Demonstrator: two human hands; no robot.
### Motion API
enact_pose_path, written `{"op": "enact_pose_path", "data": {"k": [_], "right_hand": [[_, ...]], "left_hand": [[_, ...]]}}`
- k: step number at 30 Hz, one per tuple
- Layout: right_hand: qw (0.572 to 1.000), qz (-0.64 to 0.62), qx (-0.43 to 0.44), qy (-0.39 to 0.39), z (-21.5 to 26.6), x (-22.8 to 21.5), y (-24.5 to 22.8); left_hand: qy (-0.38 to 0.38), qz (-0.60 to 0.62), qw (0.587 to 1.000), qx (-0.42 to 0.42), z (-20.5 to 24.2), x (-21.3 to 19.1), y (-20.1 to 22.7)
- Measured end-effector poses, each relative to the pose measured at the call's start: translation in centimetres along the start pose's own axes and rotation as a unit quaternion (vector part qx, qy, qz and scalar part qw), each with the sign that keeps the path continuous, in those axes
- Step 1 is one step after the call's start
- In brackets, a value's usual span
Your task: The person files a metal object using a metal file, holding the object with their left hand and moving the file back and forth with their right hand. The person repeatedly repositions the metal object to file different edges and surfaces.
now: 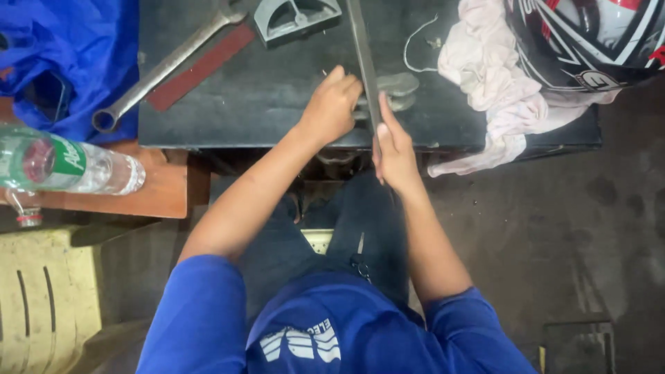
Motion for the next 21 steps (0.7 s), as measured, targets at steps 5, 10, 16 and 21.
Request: {"op": "enact_pose_path", "data": {"k": [5, 10, 16, 21], "right_hand": [[0.997, 0.053, 0.012, 0.047, 4.9, 0.4, 2.1], [0.996, 0.077, 0.014, 0.049, 3.0, 0.6, 1.3], [0.994, 0.075, -0.047, 0.057, 1.9, -0.1, 1.1], [0.993, 0.111, 0.049, -0.008, 5.1, -2.5, 3.2]], "left_hand": [[0.036, -0.028, 0.999, 0.02, 0.6, 1.6, -1.7], [0.03, -0.054, 0.998, 0.023, 0.9, 2.0, -2.1], [0.013, -0.093, 0.994, 0.062, 0.9, 1.4, -1.3], [0.02, -0.093, 0.994, 0.044, 0.9, 1.4, -1.1]]}}
Point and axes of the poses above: each hand's wrist, its own z-axis away from the middle knuckle, its own x-axis out of the palm, y = z × x, the point moved 1 cm from there along -z, towards the middle knuckle, and after that the axes turned 12 degrees about z, right-handed, at the moved point
